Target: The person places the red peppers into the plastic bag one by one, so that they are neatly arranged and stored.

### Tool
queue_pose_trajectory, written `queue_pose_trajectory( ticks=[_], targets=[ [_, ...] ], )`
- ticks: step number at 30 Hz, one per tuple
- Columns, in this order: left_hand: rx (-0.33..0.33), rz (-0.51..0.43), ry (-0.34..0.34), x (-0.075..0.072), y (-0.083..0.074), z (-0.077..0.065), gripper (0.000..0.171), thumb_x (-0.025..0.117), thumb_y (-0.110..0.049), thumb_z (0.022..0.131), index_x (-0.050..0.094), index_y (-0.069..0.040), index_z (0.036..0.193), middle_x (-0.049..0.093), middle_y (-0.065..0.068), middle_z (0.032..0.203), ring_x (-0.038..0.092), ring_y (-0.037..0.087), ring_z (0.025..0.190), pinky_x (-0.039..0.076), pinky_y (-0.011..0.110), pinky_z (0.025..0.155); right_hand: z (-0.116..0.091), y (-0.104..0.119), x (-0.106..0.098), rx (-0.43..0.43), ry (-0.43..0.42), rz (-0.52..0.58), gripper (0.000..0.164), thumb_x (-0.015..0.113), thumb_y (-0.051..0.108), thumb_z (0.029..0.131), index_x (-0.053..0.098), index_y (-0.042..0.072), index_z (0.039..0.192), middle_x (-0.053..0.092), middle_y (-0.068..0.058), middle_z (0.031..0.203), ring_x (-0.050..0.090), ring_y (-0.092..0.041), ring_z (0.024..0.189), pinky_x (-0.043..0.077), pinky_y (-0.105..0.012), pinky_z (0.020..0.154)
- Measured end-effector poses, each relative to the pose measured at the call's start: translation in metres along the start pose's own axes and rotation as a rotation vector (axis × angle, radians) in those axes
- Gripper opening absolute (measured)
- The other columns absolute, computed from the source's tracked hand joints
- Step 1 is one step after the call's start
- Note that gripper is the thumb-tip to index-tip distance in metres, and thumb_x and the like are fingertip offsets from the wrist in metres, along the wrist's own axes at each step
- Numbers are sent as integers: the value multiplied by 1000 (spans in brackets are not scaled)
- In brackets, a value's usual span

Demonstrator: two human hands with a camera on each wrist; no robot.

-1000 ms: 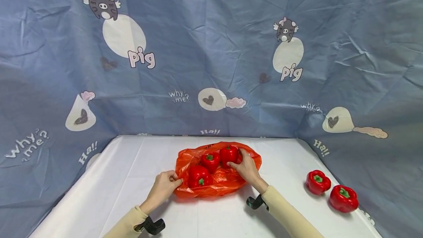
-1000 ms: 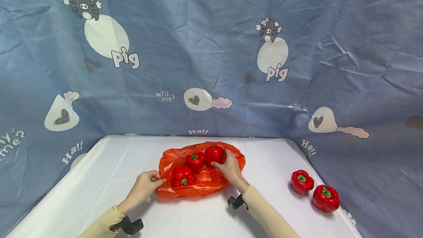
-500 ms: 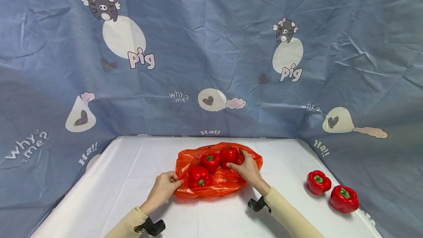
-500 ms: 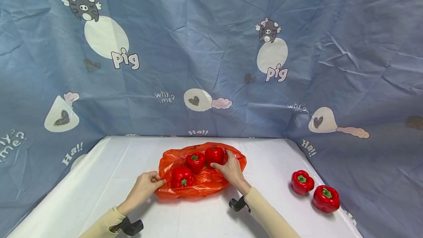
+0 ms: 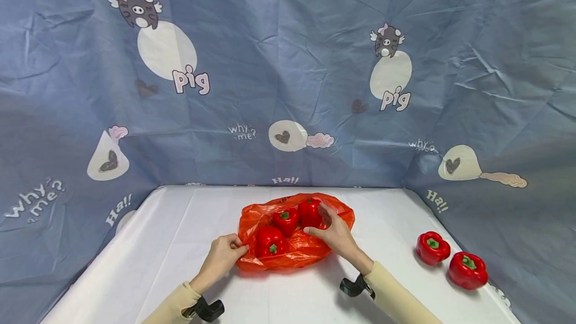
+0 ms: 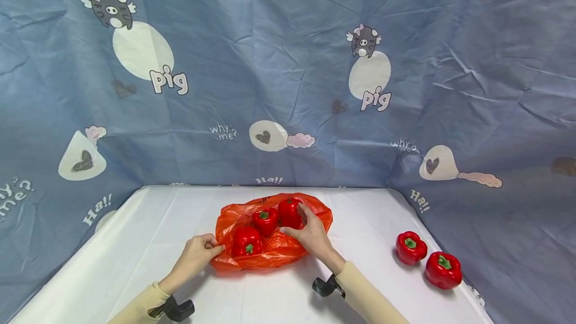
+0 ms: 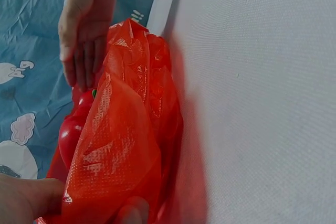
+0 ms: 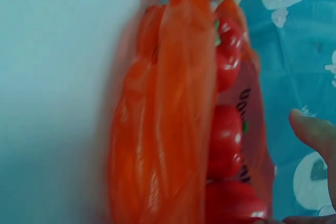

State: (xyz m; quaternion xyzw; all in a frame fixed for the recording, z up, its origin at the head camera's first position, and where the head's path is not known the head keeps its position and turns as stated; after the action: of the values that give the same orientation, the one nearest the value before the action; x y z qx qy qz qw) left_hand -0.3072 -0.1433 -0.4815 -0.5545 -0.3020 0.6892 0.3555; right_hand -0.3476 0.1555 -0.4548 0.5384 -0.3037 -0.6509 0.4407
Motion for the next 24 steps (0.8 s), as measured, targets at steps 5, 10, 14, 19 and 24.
queue_pose_trajectory(
  ticks=[5, 10, 14, 19, 24],
  targets=[
    [-12, -2, 2, 0, 0, 0, 16, 72, -9, 78, 60, -10, 67, 53, -6, 54, 43, 6, 48, 34, 21, 47, -8, 15, 2, -22, 34, 60, 89, 85, 26, 71, 39, 2, 144, 49, -16, 142, 48, -32, 131, 38, -45, 107],
    [-15, -2, 2, 0, -1, 0, 16, 72, -9, 78, 60, -10, 67, 53, -6, 54, 44, 6, 48, 35, 21, 47, -17, 26, 6, -60, 65, 113, 83, 84, 18, 73, 41, 3, 143, 49, -18, 142, 48, -32, 131, 37, -46, 108],
    [-18, -5, 8, 1, -1, 0, 16, 73, -9, 78, 60, -9, 67, 53, -5, 54, 44, 7, 47, 35, 22, 47, -25, 31, 10, -73, 119, 129, 77, 84, 19, 73, 46, 9, 139, 55, -12, 137, 50, -30, 130, 37, -42, 109],
    [-29, -3, 8, 1, 1, 0, 17, 72, -9, 78, 60, -10, 67, 53, -6, 53, 44, 7, 47, 35, 21, 47, -34, 37, 13, -92, 193, 134, 72, 83, 19, 74, 47, 13, 137, 56, -9, 136, 50, -29, 130, 36, -39, 110],
    [-17, 2, 4, 0, -1, 0, 16, 73, -9, 78, 60, -9, 67, 53, -5, 54, 44, 6, 48, 34, 21, 47, -39, 41, 13, -98, 222, 137, 70, 82, 22, 76, 47, 15, 137, 56, -6, 136, 51, -26, 129, 37, -40, 109]
  ],
)
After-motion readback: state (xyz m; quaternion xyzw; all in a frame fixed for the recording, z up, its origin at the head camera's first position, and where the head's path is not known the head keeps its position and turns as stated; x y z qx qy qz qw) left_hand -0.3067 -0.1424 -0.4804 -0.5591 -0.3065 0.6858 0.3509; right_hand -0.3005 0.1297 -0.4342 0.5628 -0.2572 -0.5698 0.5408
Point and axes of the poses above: each hand's wrist, its own z-axis towards the middle knuckle, its own x-axis out of the palm, y = z × x, the point moved 5 cm from there along z, towards the middle knuckle
